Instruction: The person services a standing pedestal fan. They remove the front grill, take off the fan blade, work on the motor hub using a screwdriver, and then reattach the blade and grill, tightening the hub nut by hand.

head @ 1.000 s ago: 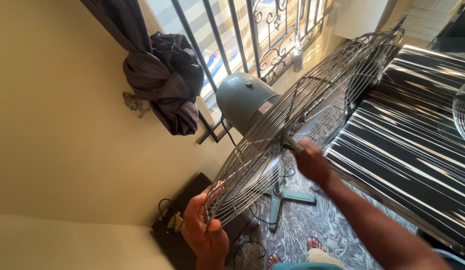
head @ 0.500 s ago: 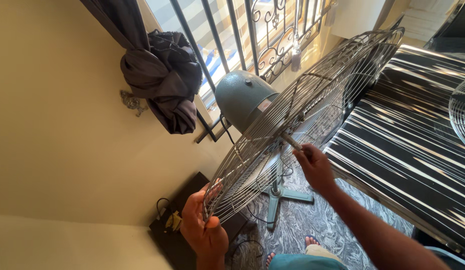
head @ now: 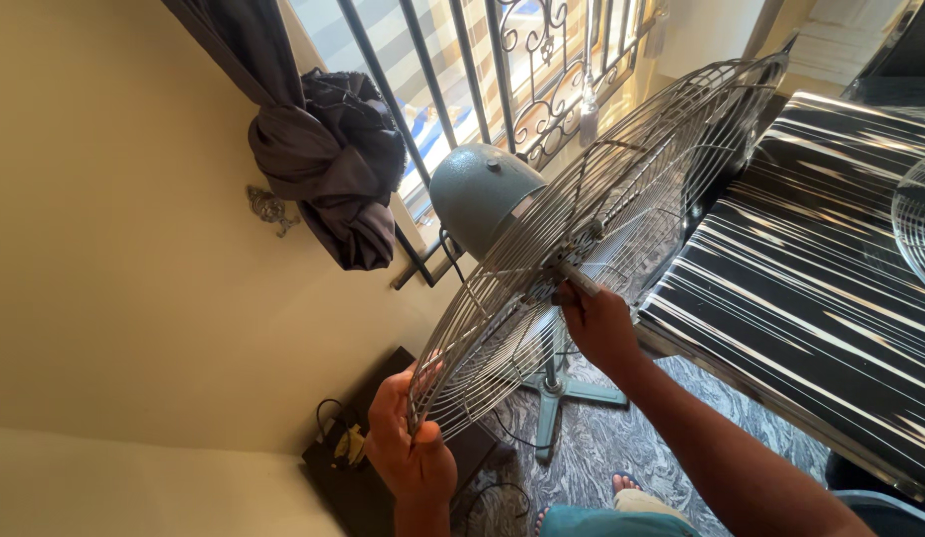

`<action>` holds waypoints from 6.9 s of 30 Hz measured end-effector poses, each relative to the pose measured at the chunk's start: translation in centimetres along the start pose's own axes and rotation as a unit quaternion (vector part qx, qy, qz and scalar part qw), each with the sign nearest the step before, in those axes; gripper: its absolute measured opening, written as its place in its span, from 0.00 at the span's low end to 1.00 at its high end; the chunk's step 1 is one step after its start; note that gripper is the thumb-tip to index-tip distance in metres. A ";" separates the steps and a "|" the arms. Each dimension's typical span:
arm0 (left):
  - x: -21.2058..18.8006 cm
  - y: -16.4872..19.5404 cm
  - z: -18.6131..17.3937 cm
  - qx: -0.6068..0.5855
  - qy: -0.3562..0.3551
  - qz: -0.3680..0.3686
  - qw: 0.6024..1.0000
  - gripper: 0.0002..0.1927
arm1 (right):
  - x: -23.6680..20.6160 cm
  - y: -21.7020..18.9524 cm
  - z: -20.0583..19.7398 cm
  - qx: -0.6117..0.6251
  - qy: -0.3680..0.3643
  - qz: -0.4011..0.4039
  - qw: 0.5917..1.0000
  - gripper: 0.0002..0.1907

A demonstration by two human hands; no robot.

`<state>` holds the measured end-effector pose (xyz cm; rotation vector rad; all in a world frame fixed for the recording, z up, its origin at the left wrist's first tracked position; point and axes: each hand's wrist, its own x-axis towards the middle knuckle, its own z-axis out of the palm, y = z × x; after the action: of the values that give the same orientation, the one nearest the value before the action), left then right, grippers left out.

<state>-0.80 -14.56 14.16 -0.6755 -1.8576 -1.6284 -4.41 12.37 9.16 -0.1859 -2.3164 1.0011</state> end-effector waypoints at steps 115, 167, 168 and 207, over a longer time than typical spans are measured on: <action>0.4 0.7 0.1 -0.035 -0.024 -0.009 0.999 0.37 | -1.2 -3.5 -1.7 0.651 -0.143 0.358 0.654 0.12; 0.7 0.9 0.4 -0.020 -0.022 0.005 1.000 0.35 | -1.0 -1.7 -4.0 0.344 -0.166 0.300 0.874 0.13; 0.7 0.9 0.4 -0.012 -0.021 0.006 1.000 0.35 | -1.1 -1.7 -4.1 0.392 -0.175 0.313 0.847 0.13; 0.9 1.0 0.5 -0.013 -0.019 0.019 1.000 0.34 | -1.3 -2.7 -3.2 0.382 -0.152 0.290 0.864 0.12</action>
<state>-0.81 -13.93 15.42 -0.7533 -1.8427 -1.6281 -1.17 12.02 12.12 -0.4314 -1.9415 2.3139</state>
